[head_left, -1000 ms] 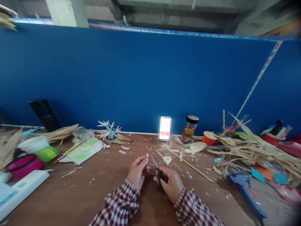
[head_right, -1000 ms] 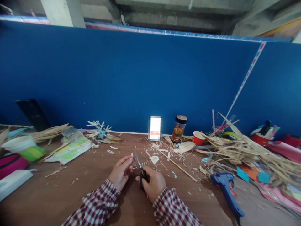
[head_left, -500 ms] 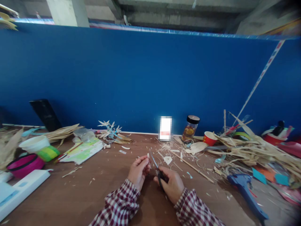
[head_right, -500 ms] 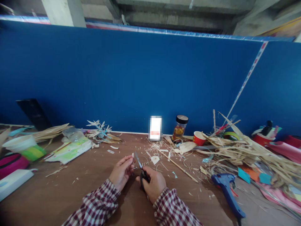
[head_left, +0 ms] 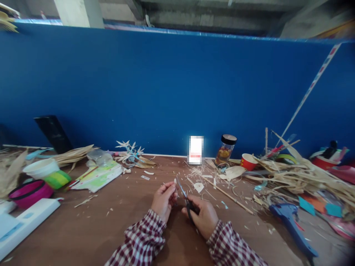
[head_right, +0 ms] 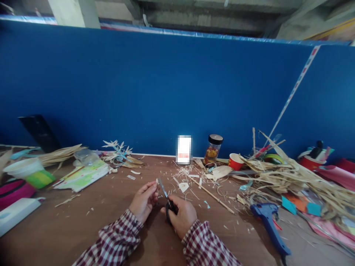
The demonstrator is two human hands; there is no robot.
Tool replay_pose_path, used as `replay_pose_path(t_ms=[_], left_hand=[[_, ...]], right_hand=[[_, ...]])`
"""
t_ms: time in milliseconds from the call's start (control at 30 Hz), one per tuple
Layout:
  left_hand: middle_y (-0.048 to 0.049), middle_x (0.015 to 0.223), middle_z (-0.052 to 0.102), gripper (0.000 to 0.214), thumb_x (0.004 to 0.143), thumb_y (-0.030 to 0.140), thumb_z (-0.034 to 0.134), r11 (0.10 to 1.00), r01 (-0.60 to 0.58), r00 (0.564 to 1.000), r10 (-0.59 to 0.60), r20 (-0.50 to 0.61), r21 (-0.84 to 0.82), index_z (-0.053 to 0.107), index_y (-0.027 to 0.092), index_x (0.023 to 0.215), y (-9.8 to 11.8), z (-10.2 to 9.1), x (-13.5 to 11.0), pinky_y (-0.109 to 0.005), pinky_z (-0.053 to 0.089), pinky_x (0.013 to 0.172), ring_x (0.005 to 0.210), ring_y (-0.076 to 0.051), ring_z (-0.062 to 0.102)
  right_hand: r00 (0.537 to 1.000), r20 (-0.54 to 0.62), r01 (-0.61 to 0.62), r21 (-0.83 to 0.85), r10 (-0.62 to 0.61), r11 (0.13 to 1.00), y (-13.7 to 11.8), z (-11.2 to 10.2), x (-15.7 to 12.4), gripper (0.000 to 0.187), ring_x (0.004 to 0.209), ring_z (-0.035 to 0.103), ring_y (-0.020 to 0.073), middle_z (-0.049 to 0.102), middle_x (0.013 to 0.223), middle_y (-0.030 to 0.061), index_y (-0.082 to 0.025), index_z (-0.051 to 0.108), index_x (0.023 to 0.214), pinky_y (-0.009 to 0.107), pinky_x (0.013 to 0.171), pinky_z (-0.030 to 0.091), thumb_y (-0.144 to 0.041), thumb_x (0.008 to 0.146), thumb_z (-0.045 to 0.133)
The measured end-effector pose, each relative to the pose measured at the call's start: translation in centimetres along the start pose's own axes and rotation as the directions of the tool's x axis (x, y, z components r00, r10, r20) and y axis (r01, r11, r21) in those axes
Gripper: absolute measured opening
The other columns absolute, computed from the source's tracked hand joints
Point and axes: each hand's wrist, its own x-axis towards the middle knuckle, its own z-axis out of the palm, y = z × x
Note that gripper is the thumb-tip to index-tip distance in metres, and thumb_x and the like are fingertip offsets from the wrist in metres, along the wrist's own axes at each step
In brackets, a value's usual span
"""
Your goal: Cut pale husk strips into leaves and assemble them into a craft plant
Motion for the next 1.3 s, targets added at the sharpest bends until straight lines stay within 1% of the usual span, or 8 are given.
replay_pose_path(t_ms=[133, 300, 533, 700, 900, 1100, 1300], left_hand=[[0.0013, 0.062, 0.062, 0.014, 0.064, 0.015, 0.068, 1.000, 0.005, 1.000, -0.005, -0.019, -0.008, 0.061, 0.014, 0.076, 0.05, 0.06, -0.07, -0.012, 0.042, 0.039, 0.044, -0.004, 0.052], [0.0014, 0.062, 0.061, 0.018, 0.062, 0.016, 0.069, 1.000, -0.001, 1.000, 0.001, -0.008, -0.019, 0.061, 0.013, 0.078, 0.06, 0.15, -0.03, -0.011, 0.042, 0.039, 0.043, -0.003, 0.051], [0.0020, 0.061, 0.060, 0.018, 0.062, 0.015, 0.070, 1.000, -0.003, 1.000, 0.003, 0.003, -0.026, 0.061, 0.013, 0.077, 0.10, 0.07, -0.14, -0.011, 0.041, 0.039, 0.043, -0.003, 0.051], [0.0023, 0.060, 0.059, 0.018, 0.063, 0.015, 0.069, 1.000, 0.002, 1.000, -0.002, 0.000, -0.020, 0.060, 0.013, 0.078, 0.15, 0.14, -0.22, -0.011, 0.040, 0.038, 0.042, -0.003, 0.050], [0.0025, 0.059, 0.060, 0.020, 0.062, 0.016, 0.069, 0.999, -0.001, 1.000, 0.002, 0.018, -0.033, 0.060, 0.014, 0.080, 0.23, 0.27, -0.18, -0.011, 0.039, 0.037, 0.041, -0.002, 0.049], [0.0018, 0.059, 0.060, 0.020, 0.063, 0.015, 0.069, 1.000, 0.006, 1.000, -0.006, 0.000, -0.020, 0.060, 0.013, 0.080, 0.23, 0.31, -0.15, -0.011, 0.039, 0.037, 0.040, -0.002, 0.048], [0.0013, 0.059, 0.060, 0.019, 0.063, 0.017, 0.068, 1.000, 0.002, 1.000, -0.002, 0.022, -0.007, 0.060, 0.013, 0.080, 0.12, 0.16, -0.07, -0.011, 0.038, 0.036, 0.040, -0.002, 0.047]], right_hand=[[1.000, 0.004, 0.008, -0.011, -0.008, 1.000, 0.15, 0.17, -0.01, 0.021, 0.062, 0.056, 0.0150, 0.063, 0.068, -0.0019, -0.023, 0.062, 0.090, 0.022, 0.058, 0.043, -0.032, 0.071, 0.057], [1.000, 0.028, 0.009, -0.045, -0.007, 0.999, 0.13, 0.11, -0.17, 0.017, 0.063, 0.056, 0.0149, 0.063, 0.069, -0.0027, -0.024, 0.062, 0.085, 0.022, 0.060, 0.043, -0.034, 0.072, 0.057], [1.000, 0.025, 0.012, -0.017, -0.011, 1.000, 0.28, 0.09, -0.14, 0.021, 0.068, 0.058, 0.0153, 0.064, 0.073, -0.0035, -0.026, 0.061, 0.092, 0.022, 0.062, 0.043, -0.033, 0.073, 0.057], [1.000, 0.027, 0.009, -0.022, -0.009, 1.000, 0.42, 0.21, -0.04, 0.020, 0.065, 0.057, 0.0154, 0.063, 0.070, -0.0031, -0.025, 0.061, 0.090, 0.022, 0.061, 0.043, -0.034, 0.073, 0.056], [0.999, 0.033, 0.007, -0.013, -0.007, 1.000, 0.22, 0.01, -0.02, 0.021, 0.065, 0.057, 0.0157, 0.063, 0.070, -0.0027, -0.025, 0.062, 0.091, 0.022, 0.061, 0.043, -0.034, 0.073, 0.056], [1.000, 0.027, 0.011, -0.013, -0.011, 1.000, 0.20, -0.07, 0.04, 0.022, 0.065, 0.057, 0.0150, 0.063, 0.069, -0.0031, -0.025, 0.062, 0.092, 0.022, 0.060, 0.042, -0.033, 0.072, 0.057], [0.999, 0.043, 0.019, -0.043, -0.018, 0.999, 0.51, 0.14, 0.04, 0.022, 0.062, 0.055, 0.0146, 0.060, 0.066, -0.0031, -0.024, 0.062, 0.093, 0.021, 0.058, 0.042, -0.031, 0.075, 0.052]])
